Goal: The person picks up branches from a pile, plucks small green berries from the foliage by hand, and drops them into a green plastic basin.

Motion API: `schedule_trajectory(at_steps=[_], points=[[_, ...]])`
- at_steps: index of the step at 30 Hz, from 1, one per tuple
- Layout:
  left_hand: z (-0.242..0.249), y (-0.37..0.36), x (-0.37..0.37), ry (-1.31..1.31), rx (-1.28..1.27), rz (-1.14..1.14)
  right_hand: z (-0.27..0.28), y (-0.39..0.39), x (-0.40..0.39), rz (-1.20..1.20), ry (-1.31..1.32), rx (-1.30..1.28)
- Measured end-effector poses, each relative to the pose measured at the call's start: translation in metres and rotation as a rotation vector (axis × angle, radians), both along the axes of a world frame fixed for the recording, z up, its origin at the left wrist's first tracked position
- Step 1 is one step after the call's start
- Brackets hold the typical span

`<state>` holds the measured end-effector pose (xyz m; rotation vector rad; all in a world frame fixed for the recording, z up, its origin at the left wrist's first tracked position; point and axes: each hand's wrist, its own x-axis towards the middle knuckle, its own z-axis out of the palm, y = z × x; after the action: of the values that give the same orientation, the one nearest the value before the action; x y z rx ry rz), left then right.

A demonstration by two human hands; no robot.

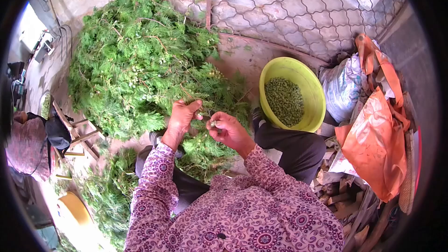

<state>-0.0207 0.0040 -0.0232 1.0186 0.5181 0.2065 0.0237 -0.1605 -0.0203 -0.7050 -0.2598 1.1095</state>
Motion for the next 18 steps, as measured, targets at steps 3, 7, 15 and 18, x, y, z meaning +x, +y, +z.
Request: schedule_trajectory(at_steps=[3,7,15,18], points=[[0.001,-0.004,0.000,0.031,0.071,-0.011,-0.008,-0.004,0.001,0.014,0.047,-0.091],[-0.015,-0.007,0.004,-0.023,0.156,0.053,-0.021,0.000,0.001,0.033,0.123,-0.244],[-0.030,-0.009,0.006,-0.136,0.207,0.000,-0.022,0.016,0.006,-0.021,0.032,-0.282],[-0.023,-0.010,0.004,-0.103,0.189,-0.047,-0.015,0.014,0.005,-0.045,-0.014,-0.245]])
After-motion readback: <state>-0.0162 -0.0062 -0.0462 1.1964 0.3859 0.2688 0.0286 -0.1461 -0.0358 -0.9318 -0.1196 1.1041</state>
